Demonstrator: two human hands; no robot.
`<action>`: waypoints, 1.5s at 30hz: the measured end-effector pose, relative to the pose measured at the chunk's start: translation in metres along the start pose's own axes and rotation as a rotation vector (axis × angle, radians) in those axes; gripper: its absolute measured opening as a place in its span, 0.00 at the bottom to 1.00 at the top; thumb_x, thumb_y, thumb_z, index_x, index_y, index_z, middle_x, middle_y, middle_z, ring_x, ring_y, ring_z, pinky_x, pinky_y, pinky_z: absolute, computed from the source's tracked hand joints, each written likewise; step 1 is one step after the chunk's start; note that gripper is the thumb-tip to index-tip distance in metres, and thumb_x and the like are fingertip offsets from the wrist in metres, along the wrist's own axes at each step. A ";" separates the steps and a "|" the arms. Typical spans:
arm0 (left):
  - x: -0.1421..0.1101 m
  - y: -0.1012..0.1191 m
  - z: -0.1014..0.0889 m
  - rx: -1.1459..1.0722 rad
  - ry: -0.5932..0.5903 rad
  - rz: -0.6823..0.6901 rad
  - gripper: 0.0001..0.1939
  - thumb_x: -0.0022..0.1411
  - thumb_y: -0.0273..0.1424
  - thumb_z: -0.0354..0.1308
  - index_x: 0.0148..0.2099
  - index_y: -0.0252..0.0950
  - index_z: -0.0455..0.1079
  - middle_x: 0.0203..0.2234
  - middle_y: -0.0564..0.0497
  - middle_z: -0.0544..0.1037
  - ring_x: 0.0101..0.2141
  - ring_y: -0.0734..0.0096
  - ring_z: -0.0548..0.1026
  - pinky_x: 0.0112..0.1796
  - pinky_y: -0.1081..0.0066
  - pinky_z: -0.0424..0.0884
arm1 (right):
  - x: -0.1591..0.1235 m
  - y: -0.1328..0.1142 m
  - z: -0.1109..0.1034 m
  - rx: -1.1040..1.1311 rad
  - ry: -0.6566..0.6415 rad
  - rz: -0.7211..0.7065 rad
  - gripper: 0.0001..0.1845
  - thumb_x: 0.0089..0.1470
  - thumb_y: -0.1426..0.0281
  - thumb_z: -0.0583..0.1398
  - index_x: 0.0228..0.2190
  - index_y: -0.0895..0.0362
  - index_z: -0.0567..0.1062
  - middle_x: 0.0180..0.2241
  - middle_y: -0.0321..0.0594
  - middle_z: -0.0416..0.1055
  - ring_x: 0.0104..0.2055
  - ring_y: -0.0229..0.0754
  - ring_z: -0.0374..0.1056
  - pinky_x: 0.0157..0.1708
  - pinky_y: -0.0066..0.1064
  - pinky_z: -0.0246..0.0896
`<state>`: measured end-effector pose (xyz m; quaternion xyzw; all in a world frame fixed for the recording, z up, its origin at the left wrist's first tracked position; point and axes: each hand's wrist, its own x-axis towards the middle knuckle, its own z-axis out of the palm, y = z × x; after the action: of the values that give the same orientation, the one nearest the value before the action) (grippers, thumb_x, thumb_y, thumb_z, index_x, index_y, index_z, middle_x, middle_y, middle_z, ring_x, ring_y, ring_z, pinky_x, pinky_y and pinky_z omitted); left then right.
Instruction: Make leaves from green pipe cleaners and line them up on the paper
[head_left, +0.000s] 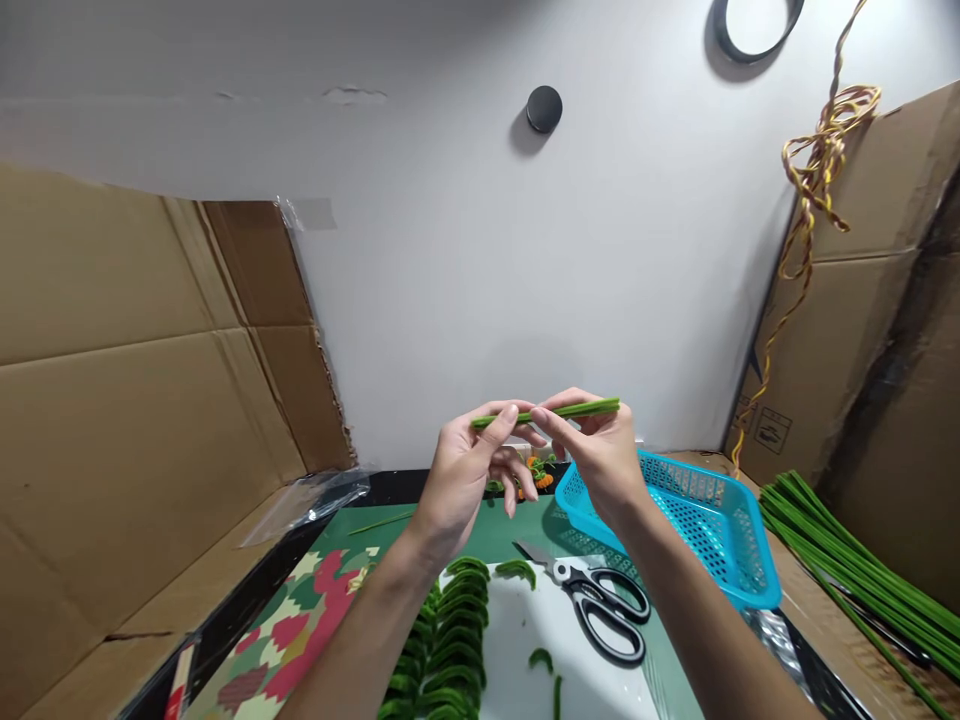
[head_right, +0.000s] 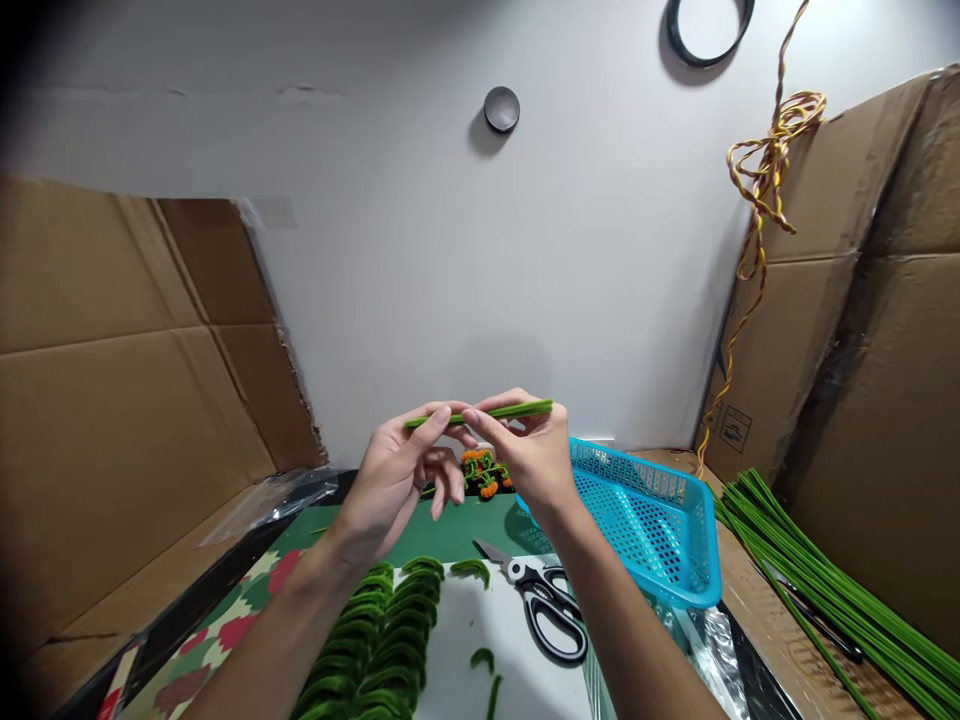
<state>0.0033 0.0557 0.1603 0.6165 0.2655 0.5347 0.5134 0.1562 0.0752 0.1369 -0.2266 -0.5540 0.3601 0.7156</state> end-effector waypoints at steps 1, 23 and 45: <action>0.001 -0.001 0.000 0.021 -0.001 -0.002 0.17 0.68 0.43 0.65 0.48 0.33 0.78 0.36 0.45 0.85 0.17 0.72 0.79 0.12 0.78 0.67 | 0.000 0.000 0.001 0.019 -0.012 0.026 0.14 0.49 0.60 0.76 0.28 0.57 0.84 0.24 0.36 0.74 0.23 0.35 0.64 0.19 0.27 0.59; 0.002 0.002 -0.006 0.086 -0.011 0.055 0.18 0.62 0.42 0.72 0.41 0.33 0.75 0.31 0.46 0.85 0.20 0.70 0.79 0.13 0.77 0.71 | -0.001 -0.008 -0.010 0.120 -0.135 0.075 0.13 0.51 0.61 0.75 0.29 0.57 0.83 0.23 0.38 0.79 0.21 0.39 0.72 0.18 0.29 0.71; 0.005 0.011 -0.022 0.105 -0.083 -0.063 0.18 0.64 0.43 0.71 0.37 0.33 0.73 0.29 0.47 0.83 0.22 0.69 0.81 0.15 0.79 0.73 | 0.002 -0.021 -0.038 -0.594 -0.249 -0.416 0.05 0.63 0.67 0.67 0.39 0.48 0.86 0.35 0.36 0.82 0.32 0.41 0.76 0.31 0.35 0.72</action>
<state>-0.0180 0.0640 0.1701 0.6555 0.2910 0.4777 0.5074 0.1981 0.0661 0.1427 -0.2614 -0.7510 0.0554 0.6038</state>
